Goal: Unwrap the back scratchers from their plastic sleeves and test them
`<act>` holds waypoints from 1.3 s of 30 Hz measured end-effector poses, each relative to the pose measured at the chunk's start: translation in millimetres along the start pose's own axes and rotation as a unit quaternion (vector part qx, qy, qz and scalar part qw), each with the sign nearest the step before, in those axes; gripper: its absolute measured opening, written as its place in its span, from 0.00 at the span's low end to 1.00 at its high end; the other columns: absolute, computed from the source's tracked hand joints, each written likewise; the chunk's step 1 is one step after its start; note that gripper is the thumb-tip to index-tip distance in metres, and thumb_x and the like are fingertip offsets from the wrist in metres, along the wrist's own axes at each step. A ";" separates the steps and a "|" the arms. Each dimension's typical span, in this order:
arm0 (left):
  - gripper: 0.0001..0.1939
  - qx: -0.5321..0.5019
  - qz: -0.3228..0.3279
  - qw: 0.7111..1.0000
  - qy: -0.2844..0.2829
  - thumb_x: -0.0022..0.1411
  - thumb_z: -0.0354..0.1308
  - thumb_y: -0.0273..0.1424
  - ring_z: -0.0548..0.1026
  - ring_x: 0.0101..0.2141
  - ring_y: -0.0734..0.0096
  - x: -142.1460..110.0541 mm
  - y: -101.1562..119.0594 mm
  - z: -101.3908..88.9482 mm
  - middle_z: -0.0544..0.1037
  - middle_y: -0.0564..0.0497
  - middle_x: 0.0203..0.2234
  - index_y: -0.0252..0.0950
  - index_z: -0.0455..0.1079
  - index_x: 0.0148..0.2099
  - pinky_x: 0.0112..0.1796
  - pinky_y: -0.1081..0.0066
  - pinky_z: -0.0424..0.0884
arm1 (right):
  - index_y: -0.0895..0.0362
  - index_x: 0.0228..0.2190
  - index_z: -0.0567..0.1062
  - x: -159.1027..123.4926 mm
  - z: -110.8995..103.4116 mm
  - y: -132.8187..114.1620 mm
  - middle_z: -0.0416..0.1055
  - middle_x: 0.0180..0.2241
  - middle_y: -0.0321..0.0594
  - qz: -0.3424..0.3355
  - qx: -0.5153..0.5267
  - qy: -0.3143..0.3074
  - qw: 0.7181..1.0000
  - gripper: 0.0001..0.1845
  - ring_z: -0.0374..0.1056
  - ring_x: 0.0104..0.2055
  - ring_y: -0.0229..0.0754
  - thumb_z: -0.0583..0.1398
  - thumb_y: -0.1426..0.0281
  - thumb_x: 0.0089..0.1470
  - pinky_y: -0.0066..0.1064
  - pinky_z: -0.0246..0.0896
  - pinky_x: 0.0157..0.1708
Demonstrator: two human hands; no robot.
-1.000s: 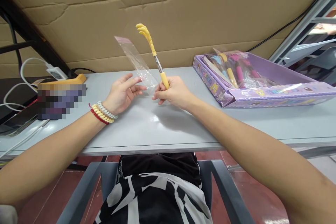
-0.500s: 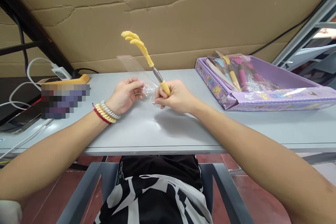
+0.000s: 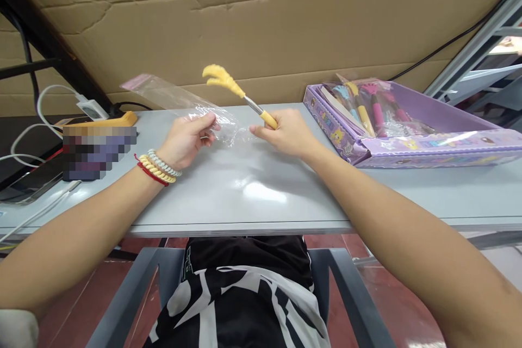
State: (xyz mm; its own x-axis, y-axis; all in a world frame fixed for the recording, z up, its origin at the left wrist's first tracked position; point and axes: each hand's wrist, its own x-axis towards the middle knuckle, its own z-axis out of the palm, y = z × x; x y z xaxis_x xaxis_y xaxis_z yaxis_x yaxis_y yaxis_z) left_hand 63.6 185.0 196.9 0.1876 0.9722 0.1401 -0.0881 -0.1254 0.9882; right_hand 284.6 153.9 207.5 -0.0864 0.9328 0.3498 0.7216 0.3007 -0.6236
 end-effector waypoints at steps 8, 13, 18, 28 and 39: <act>0.14 0.031 0.020 0.997 0.063 0.54 0.66 0.40 0.66 0.18 0.80 4.5 5.1 -5.9 0.74 0.53 0.21 0.35 0.70 0.27 0.20 0.76 0.61 | 0.56 0.13 0.59 8.5 -24.4 12.1 0.50 0.14 0.32 -0.007 -0.211 -0.096 0.973 0.26 0.47 0.20 0.33 0.60 0.54 0.51 0.32 0.41 0.24; 0.13 0.044 0.027 0.995 0.089 0.54 0.65 0.39 0.67 0.18 0.80 6.7 4.0 -7.1 0.75 0.52 0.22 0.36 0.70 0.26 0.18 0.77 0.60 | 0.56 0.15 0.62 8.9 -21.2 12.2 0.54 0.14 0.33 -0.014 -0.252 -0.141 0.957 0.25 0.50 0.21 0.35 0.58 0.52 0.51 0.32 0.43 0.24; 0.14 0.052 0.039 0.988 0.137 0.54 0.64 0.37 0.65 0.17 0.80 11.7 1.3 -8.2 0.73 0.52 0.21 0.36 0.67 0.23 0.16 0.77 0.57 | 0.56 0.16 0.63 8.4 -25.5 13.4 0.55 0.15 0.35 0.008 -0.259 -0.145 0.955 0.25 0.51 0.23 0.36 0.60 0.50 0.49 0.33 0.42 0.25; 0.11 0.049 0.041 0.983 0.174 0.58 0.60 0.37 0.68 0.22 0.76 11.3 4.5 -8.4 0.74 0.53 0.25 0.39 0.65 0.26 0.22 0.72 0.63 | 0.55 0.15 0.63 8.5 -25.5 16.3 0.50 0.15 0.35 0.042 -0.235 -0.080 0.968 0.25 0.52 0.24 0.37 0.63 0.54 0.52 0.35 0.44 0.28; 0.10 0.012 -0.022 0.993 0.119 0.57 0.59 0.39 0.77 0.34 0.62 12.7 0.3 -8.5 0.78 0.52 0.27 0.44 0.62 0.30 0.36 0.60 0.75 | 0.55 0.16 0.64 6.0 -15.9 10.5 0.55 0.16 0.36 0.023 -0.222 -0.074 0.972 0.23 0.55 0.25 0.38 0.63 0.55 0.52 0.36 0.47 0.29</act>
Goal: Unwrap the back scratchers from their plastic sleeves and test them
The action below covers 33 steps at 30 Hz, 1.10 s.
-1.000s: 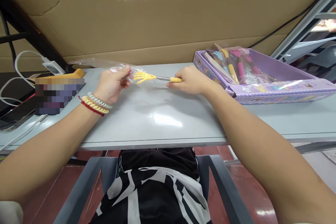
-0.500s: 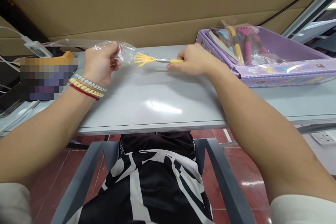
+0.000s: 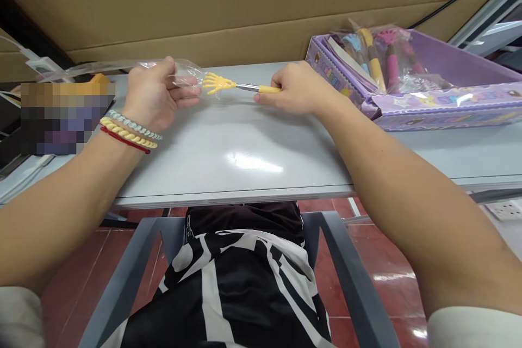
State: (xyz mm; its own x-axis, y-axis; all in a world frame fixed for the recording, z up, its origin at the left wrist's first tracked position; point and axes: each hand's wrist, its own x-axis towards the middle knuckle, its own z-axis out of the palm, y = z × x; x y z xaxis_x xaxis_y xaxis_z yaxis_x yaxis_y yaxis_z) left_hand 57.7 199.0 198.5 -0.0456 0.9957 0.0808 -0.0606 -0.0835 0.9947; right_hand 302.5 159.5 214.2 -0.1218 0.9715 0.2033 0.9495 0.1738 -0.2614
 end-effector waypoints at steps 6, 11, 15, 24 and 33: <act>0.07 -0.023 0.009 0.999 -0.031 0.61 0.56 0.36 0.78 0.33 0.64 -3.7 1.4 2.6 0.79 0.53 0.27 0.43 0.61 0.33 0.39 0.61 0.77 | 0.55 0.18 0.65 -2.5 -3.1 -2.5 0.57 0.17 0.39 0.000 -0.004 -0.004 1.000 0.22 0.56 0.27 0.41 0.61 0.54 0.54 0.37 0.49 0.30; 0.05 -0.032 0.026 0.998 -0.056 0.62 0.56 0.32 0.79 0.32 0.64 -3.7 0.2 2.0 0.79 0.52 0.27 0.43 0.63 0.33 0.40 0.59 0.77 | 0.54 0.26 0.72 -1.6 -1.4 1.3 0.61 0.20 0.42 -0.018 0.026 -0.009 0.999 0.16 0.62 0.32 0.48 0.59 0.55 0.55 0.40 0.55 0.33; 0.05 -0.033 0.025 0.997 -0.062 0.60 0.57 0.29 0.80 0.34 0.65 -3.2 -1.1 2.0 0.79 0.53 0.27 0.42 0.63 0.33 0.40 0.62 0.78 | 0.54 0.27 0.74 -1.5 0.1 2.4 0.60 0.19 0.40 -0.043 0.034 0.001 0.998 0.17 0.63 0.31 0.47 0.59 0.53 0.54 0.39 0.54 0.31; 0.07 -0.042 0.008 0.996 -0.075 0.59 0.62 0.31 0.81 0.33 0.64 -11.4 3.5 8.3 0.79 0.50 0.30 0.38 0.66 0.31 0.34 0.68 0.78 | 0.55 0.21 0.70 -3.9 1.8 -3.6 0.63 0.19 0.40 -0.058 0.044 0.034 0.997 0.17 0.62 0.28 0.45 0.60 0.57 0.54 0.39 0.55 0.32; 0.07 -0.061 0.054 0.990 -0.115 0.60 0.60 0.37 0.79 0.34 0.65 -7.2 -2.4 2.4 0.80 0.49 0.33 0.39 0.71 0.35 0.37 0.64 0.77 | 0.54 0.29 0.74 -5.9 8.6 -7.2 0.71 0.27 0.40 -0.097 0.172 0.035 0.980 0.13 0.61 0.27 0.40 0.63 0.57 0.52 0.35 0.56 0.29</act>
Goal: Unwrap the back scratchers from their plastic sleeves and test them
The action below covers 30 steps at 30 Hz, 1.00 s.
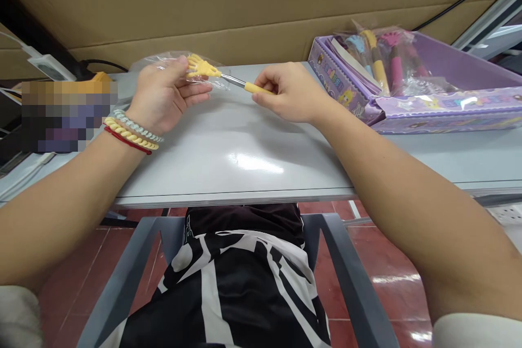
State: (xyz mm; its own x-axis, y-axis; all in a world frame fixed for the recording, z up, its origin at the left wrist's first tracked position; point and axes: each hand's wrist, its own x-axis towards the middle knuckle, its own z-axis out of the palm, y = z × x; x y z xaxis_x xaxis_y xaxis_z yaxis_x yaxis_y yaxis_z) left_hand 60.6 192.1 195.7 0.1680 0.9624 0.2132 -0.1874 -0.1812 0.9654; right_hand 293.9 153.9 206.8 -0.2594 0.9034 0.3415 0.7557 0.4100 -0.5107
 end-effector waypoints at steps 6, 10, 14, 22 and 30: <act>0.10 0.030 0.004 0.999 -0.015 0.58 0.62 0.42 0.78 0.41 0.61 -1.7 -1.5 -0.1 0.81 0.50 0.38 0.42 0.71 0.37 0.39 0.62 0.75 | 0.53 0.39 0.78 -1.3 8.3 -0.2 0.72 0.28 0.38 -0.018 0.021 -0.007 1.000 0.18 0.64 0.25 0.39 0.60 0.54 0.54 0.33 0.57 0.28; 0.10 0.045 -0.010 0.999 -0.029 0.58 0.61 0.42 0.79 0.37 0.62 -3.9 -1.9 1.2 0.81 0.51 0.40 0.42 0.72 0.36 0.35 0.64 0.75 | 0.50 0.40 0.77 -3.8 13.0 -8.3 0.74 0.32 0.39 -0.003 -0.022 0.032 0.999 0.17 0.68 0.30 0.43 0.61 0.55 0.51 0.34 0.59 0.30; 0.11 0.048 -0.017 0.998 -0.031 0.58 0.61 0.44 0.79 0.38 0.61 -5.9 -1.1 2.7 0.81 0.51 0.40 0.42 0.71 0.36 0.34 0.64 0.75 | 0.50 0.40 0.75 -6.0 16.7 -14.6 0.74 0.33 0.40 -0.007 -0.006 0.035 0.999 0.16 0.70 0.34 0.46 0.64 0.61 0.47 0.37 0.62 0.32; 0.12 0.050 -0.005 0.999 0.013 0.53 0.62 0.45 0.78 0.43 0.57 -2.3 3.0 2.0 0.80 0.52 0.33 0.44 0.70 0.34 0.35 0.64 0.76 | 0.50 0.41 0.73 -6.3 15.4 -14.7 0.75 0.36 0.42 0.010 0.098 -0.016 0.995 0.18 0.69 0.32 0.44 0.65 0.60 0.48 0.36 0.64 0.26; 0.15 0.052 0.000 0.998 0.022 0.51 0.62 0.49 0.77 0.46 0.56 0.7 3.6 -2.5 0.81 0.52 0.35 0.46 0.70 0.36 0.40 0.62 0.75 | 0.49 0.44 0.72 -5.0 0.2 -11.8 0.75 0.37 0.40 0.028 0.095 -0.048 0.994 0.22 0.67 0.26 0.41 0.66 0.67 0.43 0.36 0.63 0.23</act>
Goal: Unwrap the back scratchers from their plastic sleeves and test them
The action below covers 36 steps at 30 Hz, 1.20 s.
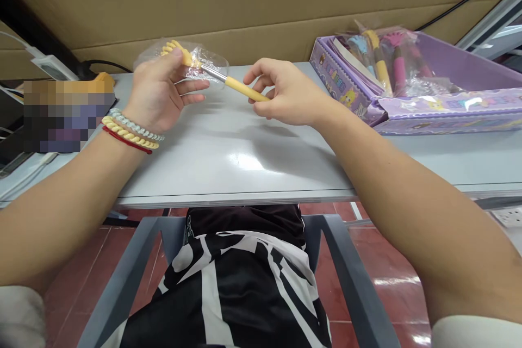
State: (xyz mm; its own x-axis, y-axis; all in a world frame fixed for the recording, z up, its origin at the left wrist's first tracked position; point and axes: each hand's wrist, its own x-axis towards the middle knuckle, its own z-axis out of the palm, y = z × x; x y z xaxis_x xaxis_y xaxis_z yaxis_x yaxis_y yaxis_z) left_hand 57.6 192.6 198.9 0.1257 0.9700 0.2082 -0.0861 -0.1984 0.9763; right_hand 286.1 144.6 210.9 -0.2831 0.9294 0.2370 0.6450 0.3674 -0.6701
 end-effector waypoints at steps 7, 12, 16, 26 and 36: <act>0.13 0.006 -0.006 1.000 0.012 0.52 0.62 0.47 0.78 0.45 0.56 -0.5 1.9 -0.9 0.81 0.53 0.35 0.46 0.70 0.35 0.38 0.62 0.76 | 0.52 0.32 0.74 7.2 -5.2 13.5 0.75 0.31 0.38 0.020 -0.096 -0.001 0.995 0.15 0.69 0.31 0.46 0.65 0.74 0.37 0.37 0.62 0.29; 0.10 -0.015 -0.006 1.000 0.004 0.55 0.63 0.43 0.80 0.37 0.60 0.1 3.0 -3.1 0.80 0.51 0.39 0.44 0.71 0.33 0.32 0.63 0.76 | 0.53 0.31 0.75 6.7 -4.4 11.9 0.77 0.33 0.40 -0.003 -0.082 0.035 0.996 0.13 0.70 0.34 0.46 0.63 0.77 0.39 0.38 0.64 0.33; 0.09 -0.025 -0.004 1.000 -0.014 0.58 0.62 0.42 0.80 0.33 0.65 0.7 2.2 -4.4 0.81 0.51 0.38 0.42 0.72 0.34 0.28 0.67 0.76 | 0.50 0.34 0.78 5.9 -2.7 10.8 0.77 0.33 0.39 -0.010 -0.069 0.054 0.996 0.12 0.71 0.34 0.48 0.64 0.71 0.43 0.40 0.66 0.31; 0.08 -0.015 -0.043 0.999 -0.025 0.59 0.63 0.39 0.82 0.36 0.60 -3.5 1.4 3.0 0.81 0.48 0.37 0.40 0.72 0.33 0.28 0.68 0.76 | 0.47 0.39 0.80 -0.3 9.3 0.2 0.76 0.28 0.37 -0.039 -0.099 0.045 0.993 0.11 0.72 0.31 0.46 0.63 0.65 0.52 0.40 0.67 0.33; 0.06 -0.024 -0.067 0.997 -0.028 0.63 0.58 0.34 0.80 0.35 0.66 -4.4 7.2 3.1 0.79 0.52 0.30 0.39 0.69 0.34 0.30 0.72 0.74 | 0.50 0.47 0.72 1.9 11.6 7.9 0.78 0.33 0.37 -0.075 0.179 0.001 0.981 0.30 0.72 0.30 0.40 0.72 0.72 0.41 0.34 0.71 0.32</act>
State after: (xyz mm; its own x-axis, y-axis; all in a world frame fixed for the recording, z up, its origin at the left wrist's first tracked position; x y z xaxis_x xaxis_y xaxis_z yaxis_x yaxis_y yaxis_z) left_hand 59.4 186.5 205.2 0.1944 0.9777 0.0800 -0.1119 -0.0589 0.9920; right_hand 282.4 148.9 198.0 -0.3540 0.8657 0.3538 0.3055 0.4646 -0.8312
